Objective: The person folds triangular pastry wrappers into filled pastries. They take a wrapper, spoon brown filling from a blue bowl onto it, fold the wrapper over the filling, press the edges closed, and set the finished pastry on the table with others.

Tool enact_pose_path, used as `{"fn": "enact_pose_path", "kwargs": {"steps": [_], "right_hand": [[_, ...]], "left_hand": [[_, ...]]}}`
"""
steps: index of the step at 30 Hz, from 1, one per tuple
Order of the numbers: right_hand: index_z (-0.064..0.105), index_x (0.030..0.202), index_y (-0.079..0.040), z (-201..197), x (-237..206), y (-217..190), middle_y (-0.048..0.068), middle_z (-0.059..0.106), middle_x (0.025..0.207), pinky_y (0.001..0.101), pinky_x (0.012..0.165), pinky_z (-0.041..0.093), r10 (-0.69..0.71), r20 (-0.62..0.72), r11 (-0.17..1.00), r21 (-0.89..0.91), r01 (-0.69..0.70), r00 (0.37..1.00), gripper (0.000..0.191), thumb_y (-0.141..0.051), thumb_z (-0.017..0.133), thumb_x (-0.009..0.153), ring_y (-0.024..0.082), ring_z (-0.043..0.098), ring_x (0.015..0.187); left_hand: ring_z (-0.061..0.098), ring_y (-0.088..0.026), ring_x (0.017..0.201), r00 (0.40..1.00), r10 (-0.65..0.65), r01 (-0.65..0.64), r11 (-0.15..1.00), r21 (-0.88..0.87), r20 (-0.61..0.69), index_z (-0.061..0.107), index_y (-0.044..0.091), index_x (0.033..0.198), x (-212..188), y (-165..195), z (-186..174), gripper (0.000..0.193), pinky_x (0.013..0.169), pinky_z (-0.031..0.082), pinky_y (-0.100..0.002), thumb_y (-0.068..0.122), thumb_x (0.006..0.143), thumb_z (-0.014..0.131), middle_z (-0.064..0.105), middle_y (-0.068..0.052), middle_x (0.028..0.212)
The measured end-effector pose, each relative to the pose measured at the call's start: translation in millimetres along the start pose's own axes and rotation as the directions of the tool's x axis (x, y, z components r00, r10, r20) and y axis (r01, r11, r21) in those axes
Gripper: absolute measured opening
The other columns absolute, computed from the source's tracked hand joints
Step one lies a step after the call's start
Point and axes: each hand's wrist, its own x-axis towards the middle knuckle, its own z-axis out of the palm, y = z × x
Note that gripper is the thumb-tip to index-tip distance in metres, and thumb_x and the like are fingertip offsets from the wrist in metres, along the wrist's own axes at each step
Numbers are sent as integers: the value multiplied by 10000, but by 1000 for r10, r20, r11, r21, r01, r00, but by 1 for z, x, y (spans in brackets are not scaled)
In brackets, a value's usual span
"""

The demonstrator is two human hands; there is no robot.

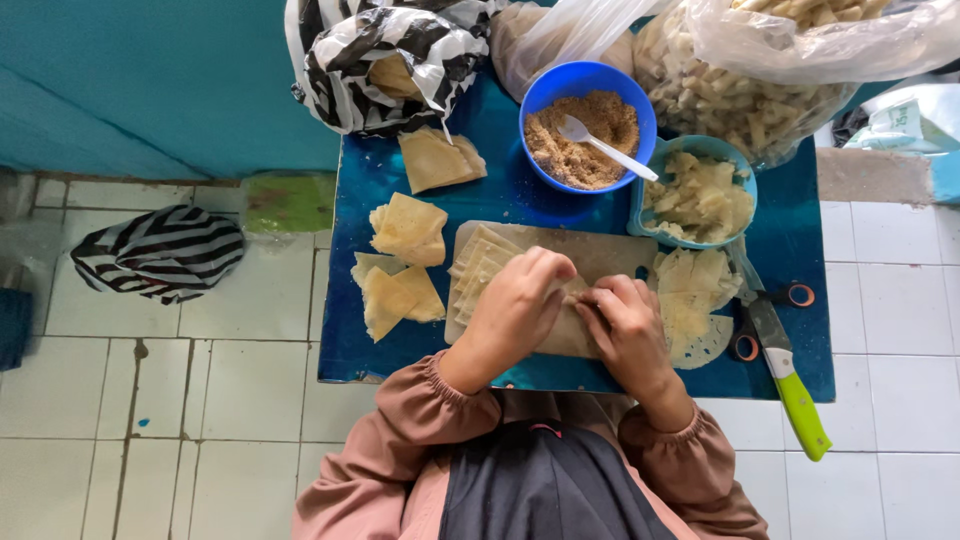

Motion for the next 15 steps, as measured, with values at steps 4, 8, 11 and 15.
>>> {"fn": "enact_pose_path", "kwargs": {"steps": [4, 8, 11, 15], "right_hand": [[712, 1034, -51, 1, 1, 4, 112, 640, 1054, 434, 875, 450, 28, 29, 999, 27, -28, 999, 160, -118, 729, 890, 340, 588, 978], [720, 1044, -65, 0, -1, 6, 114, 641, 1046, 438, 872, 456, 29, 21, 998, 50, -30, 999, 167, -88, 720, 878, 342, 590, 976], [711, 1039, -67, -1, -2, 6, 105, 654, 1031, 434, 862, 466, 51, -18, 992, 118, -49, 999, 191, -81, 732, 849, 336, 599, 962], [680, 1013, -51, -3, -2, 6, 101, 661, 1010, 433, 844, 465, 77, -41, 988, 136, -71, 996, 195, -83, 752, 835, 329, 606, 940]], "left_hand": [[629, -306, 1001, 996, 57, -64, 991, 113, 68, 609, 120, 1089, 4, 2, 3, 228, 838, 494, -434, 106, 871, 673, 673, -55, 1016], [651, -257, 960, 994, 95, -103, 973, 207, 48, 605, 152, 1027, 4, -6, 13, 168, 832, 488, -420, 114, 879, 675, 689, -2, 942], [655, -242, 929, 992, 121, -129, 950, 284, 46, 606, 161, 1003, 0, -12, 18, 146, 820, 481, -421, 129, 877, 670, 683, -5, 904], [645, -251, 893, 994, 69, -96, 913, 396, 82, 628, 163, 1009, 2, -15, 23, 134, 808, 474, -412, 132, 879, 649, 673, -11, 871]]}}
